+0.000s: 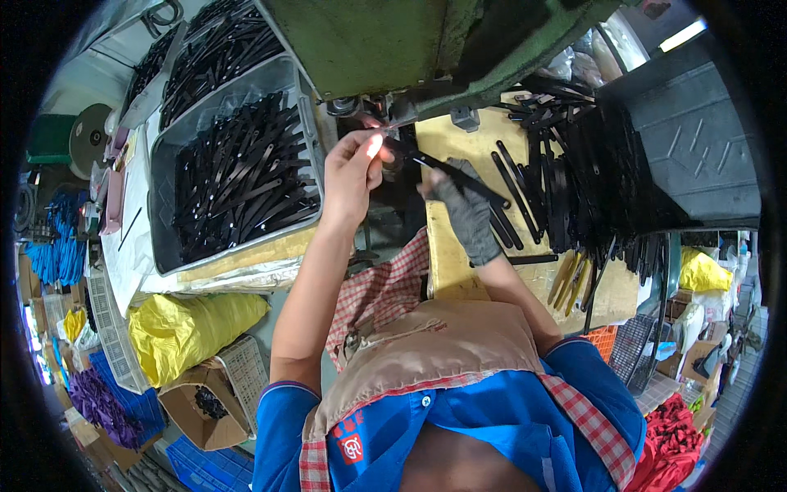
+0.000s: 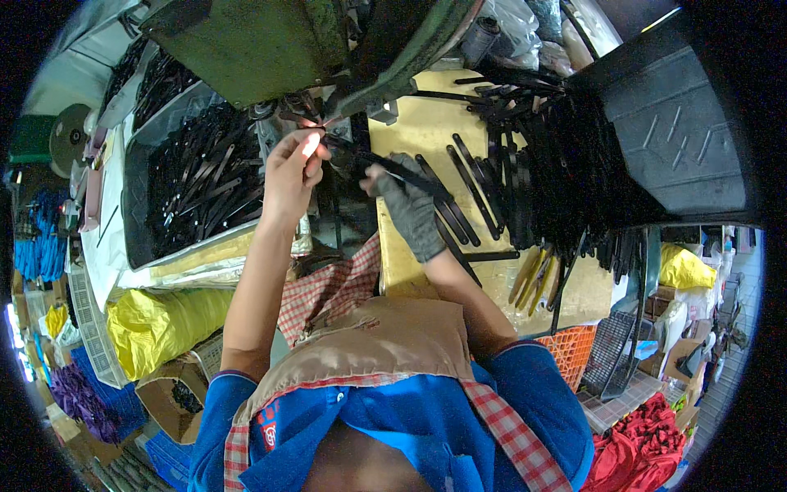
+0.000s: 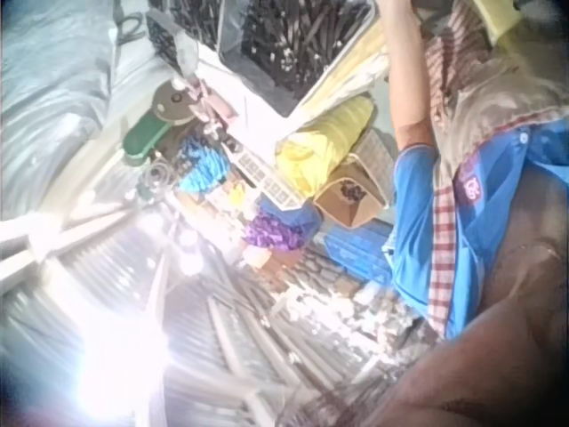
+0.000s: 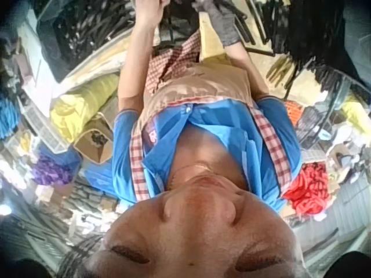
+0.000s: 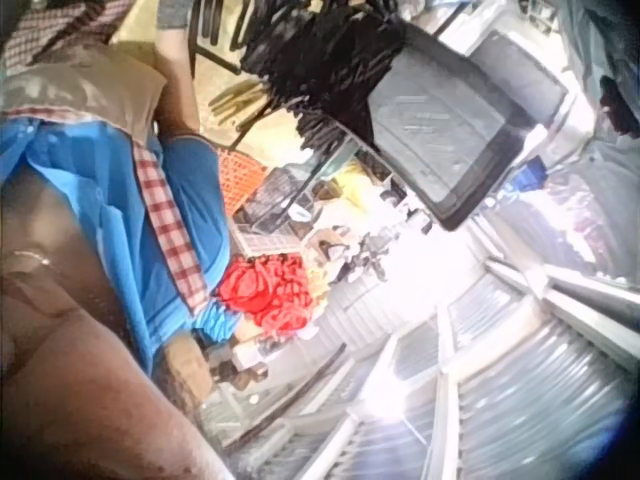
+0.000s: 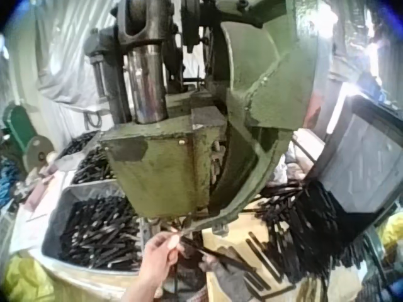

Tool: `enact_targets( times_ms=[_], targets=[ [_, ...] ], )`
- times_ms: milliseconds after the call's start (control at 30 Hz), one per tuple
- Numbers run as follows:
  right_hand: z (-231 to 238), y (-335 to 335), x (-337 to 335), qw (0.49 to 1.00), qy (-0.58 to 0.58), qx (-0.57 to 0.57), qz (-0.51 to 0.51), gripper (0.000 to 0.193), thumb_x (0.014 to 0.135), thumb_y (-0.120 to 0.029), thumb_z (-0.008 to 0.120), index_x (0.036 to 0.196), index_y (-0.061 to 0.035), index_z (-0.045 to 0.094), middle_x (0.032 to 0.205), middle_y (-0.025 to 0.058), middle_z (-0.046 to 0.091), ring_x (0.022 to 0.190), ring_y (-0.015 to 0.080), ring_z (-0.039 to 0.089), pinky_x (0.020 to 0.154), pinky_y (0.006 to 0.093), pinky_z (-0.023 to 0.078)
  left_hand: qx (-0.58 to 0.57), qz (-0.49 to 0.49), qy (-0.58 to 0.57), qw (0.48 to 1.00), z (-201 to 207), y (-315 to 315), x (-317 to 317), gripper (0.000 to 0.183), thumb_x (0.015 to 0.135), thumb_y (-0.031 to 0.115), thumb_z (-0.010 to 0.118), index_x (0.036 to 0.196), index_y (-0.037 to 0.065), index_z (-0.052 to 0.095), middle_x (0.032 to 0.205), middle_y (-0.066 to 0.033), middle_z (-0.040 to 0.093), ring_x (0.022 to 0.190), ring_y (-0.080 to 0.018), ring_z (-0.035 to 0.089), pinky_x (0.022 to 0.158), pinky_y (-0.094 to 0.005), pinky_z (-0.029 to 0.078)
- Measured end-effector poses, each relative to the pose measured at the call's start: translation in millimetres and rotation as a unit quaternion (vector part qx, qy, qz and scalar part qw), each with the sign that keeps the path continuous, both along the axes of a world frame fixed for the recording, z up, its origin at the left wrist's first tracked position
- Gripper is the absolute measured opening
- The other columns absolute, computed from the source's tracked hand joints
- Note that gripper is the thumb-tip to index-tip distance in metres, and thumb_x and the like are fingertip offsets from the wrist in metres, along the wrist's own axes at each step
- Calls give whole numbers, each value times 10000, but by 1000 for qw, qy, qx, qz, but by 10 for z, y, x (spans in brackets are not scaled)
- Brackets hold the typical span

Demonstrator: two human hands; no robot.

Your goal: The person repeatedly picks black plastic rods from a bin, inserts them into a press machine, and removes the assembled parts. The person places the finished items into a pile on the workbench.

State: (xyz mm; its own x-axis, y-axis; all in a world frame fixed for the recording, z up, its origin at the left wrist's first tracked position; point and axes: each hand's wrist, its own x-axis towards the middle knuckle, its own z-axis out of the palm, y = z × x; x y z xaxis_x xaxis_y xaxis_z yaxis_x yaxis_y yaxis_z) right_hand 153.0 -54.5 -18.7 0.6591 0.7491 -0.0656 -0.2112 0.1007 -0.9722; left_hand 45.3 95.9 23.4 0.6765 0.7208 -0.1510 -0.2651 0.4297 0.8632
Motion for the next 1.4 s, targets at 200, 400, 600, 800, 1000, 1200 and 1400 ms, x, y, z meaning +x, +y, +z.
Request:
enact_targets(
  times_ms=[200,400,600,800,1000,1200,1400],
  targets=[
    [-149,-1039,723,758,-505,-412,32,492,706,-307,769,1054,-25,567,1051,206,588,943,347,616,831,439,499,1,-44,51,998,-138,187,162,93,906,113,608,878,30,579,695,-53,598,454,-31,363,399,-190,236],
    [-131,-728,896,648,-562,-483,175,360,762,-376,646,914,-51,631,867,168,657,820,331,651,736,442,516,-43,5,42,998,-140,122,123,115,894,129,637,904,20,603,687,-29,569,454,-30,360,403,-186,240],
    [-192,-836,826,818,-496,-281,71,219,878,-232,572,928,-24,620,740,151,644,677,291,654,623,384,515,-85,102,64,989,-520,-295,-224,237,969,246,531,950,24,612,637,2,505,435,-35,302,396,-200,200],
    [529,-544,182,954,-123,-204,180,255,906,-299,628,854,-50,606,569,-4,564,445,55,508,414,205,402,-219,-54,89,970,-648,-778,-141,353,1002,365,423,784,99,500,563,16,392,449,-103,302,436,-248,226],
    [445,-414,115,970,-66,-180,147,222,915,-255,613,852,-43,596,545,5,550,425,59,488,398,210,383,-191,-71,108,973,-628,-902,-193,477,997,437,407,874,34,630,540,57,330,452,-63,250,431,-230,190],
    [444,-491,33,973,-44,-180,141,220,918,-248,606,829,-48,584,552,8,539,435,69,493,391,210,379,-79,-69,114,988,-487,-976,-308,403,997,384,455,831,56,621,523,93,345,443,-13,249,419,-213,173],
    [508,-346,18,971,-25,-180,156,240,904,-268,625,825,-45,579,549,5,529,428,61,472,390,204,368,-32,-64,126,989,-458,-1078,-342,353,995,343,483,814,66,605,572,73,460,462,-12,338,424,-201,253]
  ],
)
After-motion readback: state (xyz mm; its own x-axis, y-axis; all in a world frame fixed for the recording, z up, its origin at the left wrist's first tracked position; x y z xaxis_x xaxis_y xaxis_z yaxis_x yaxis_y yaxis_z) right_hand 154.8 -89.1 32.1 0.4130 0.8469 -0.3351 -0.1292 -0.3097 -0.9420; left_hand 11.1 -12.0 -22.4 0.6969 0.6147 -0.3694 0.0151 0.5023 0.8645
